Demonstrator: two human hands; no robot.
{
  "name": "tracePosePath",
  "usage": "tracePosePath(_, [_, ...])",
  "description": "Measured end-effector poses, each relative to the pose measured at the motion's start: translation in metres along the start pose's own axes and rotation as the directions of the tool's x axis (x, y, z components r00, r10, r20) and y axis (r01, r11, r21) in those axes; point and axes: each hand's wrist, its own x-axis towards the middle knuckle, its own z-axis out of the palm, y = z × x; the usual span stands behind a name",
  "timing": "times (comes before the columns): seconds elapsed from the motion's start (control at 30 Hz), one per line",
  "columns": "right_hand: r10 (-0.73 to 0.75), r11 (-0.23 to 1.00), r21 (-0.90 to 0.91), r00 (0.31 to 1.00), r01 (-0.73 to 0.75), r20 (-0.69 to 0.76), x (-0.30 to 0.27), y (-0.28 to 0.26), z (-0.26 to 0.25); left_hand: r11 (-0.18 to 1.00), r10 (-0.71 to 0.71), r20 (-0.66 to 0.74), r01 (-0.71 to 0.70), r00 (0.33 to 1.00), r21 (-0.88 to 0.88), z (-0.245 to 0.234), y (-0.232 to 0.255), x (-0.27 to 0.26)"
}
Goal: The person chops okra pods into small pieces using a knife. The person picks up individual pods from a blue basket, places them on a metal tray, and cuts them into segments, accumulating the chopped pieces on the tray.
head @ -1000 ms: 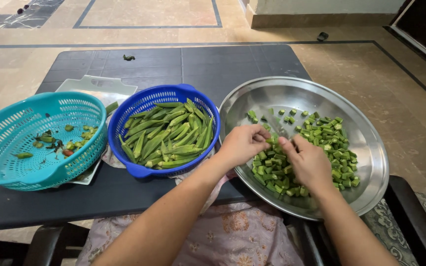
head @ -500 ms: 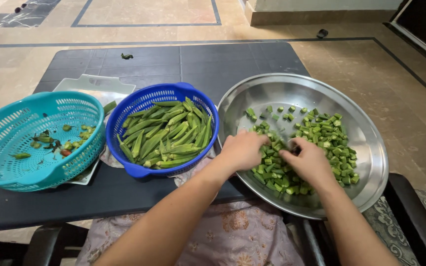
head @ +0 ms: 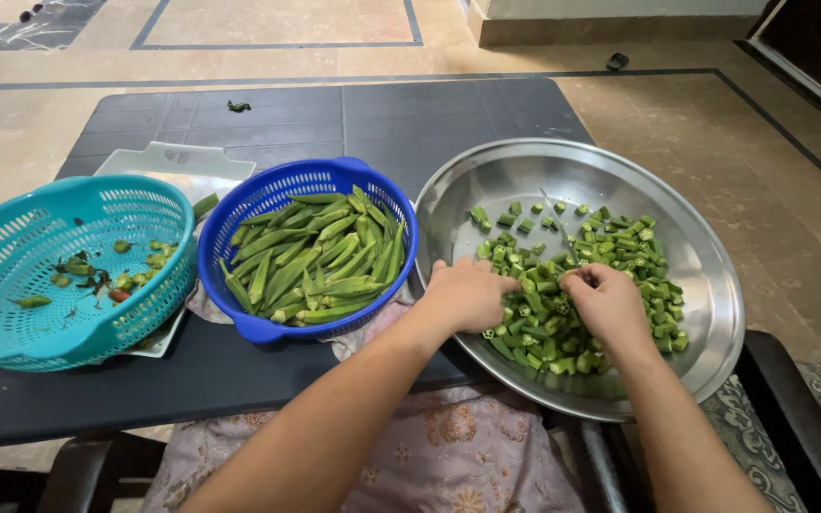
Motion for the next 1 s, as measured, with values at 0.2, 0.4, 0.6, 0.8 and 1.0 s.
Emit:
tracePosePath(0.2, [-0.012,1.000,0.011,1.000,0.012,-0.006,0.001,0.000,-0.001,0.996,0.067,-0.016,-0.068,0.998,-0.053,-0.008,-0.003,-0.007])
tracePosePath(0.4, [-0.016,0.996,0.087,1.000,0.018,-0.027,0.000,-0.001,0.002,0.978,0.206,0.215,-0.194,0.955,-0.075,-0.021,0.003,-0.015])
tracePosePath(0.6, [0.055,0.969,0.235,0.996,-0.071,0.075,0.000,0.000,0.000,0.979,0.204,0.131,-0.199,0.970,-0.050,-0.004,-0.006,-0.006])
tracePosePath(0.8, [-0.025,0.926,0.365,0.946,-0.101,0.324,-0.004,-0.009,0.004,0.662,0.225,-0.269,-0.350,0.936,-0.663,0.014,-0.035,0.019])
tracePosePath(1.0, [-0.247,0.969,0.095,0.919,0.229,0.306,-0.016,-0.020,0.009,0.621,0.151,-0.310,-0.334,0.939,-0.709,0.018,-0.042,0.022])
